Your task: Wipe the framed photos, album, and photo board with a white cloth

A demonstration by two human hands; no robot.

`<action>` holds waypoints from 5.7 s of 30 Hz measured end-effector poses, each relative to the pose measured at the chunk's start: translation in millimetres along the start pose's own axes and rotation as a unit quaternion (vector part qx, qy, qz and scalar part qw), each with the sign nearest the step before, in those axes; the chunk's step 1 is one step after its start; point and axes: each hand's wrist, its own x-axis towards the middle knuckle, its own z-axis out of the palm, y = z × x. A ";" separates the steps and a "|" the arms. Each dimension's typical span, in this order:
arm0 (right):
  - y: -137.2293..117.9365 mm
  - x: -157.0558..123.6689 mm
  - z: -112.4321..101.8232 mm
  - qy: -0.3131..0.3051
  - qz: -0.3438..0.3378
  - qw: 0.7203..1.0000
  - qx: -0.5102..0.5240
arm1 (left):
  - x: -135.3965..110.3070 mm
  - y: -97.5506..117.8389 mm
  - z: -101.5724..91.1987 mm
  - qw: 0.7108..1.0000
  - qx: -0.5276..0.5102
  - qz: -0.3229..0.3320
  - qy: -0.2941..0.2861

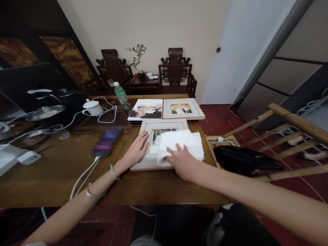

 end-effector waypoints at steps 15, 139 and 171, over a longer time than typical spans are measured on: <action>47.5 68.5 16.2 0.099 0.005 0.994 -0.038 | 0.8 -2.1 -0.8 1.000 0.005 0.014 0.001; 4.5 -37.6 -2.8 -0.008 0.031 0.999 0.030 | 0.8 0.4 -1.1 0.999 0.026 -0.020 -0.035; 59.5 134.3 -9.8 0.170 0.020 0.979 -0.108 | -4.6 3.0 1.6 0.999 -0.039 -0.037 -0.002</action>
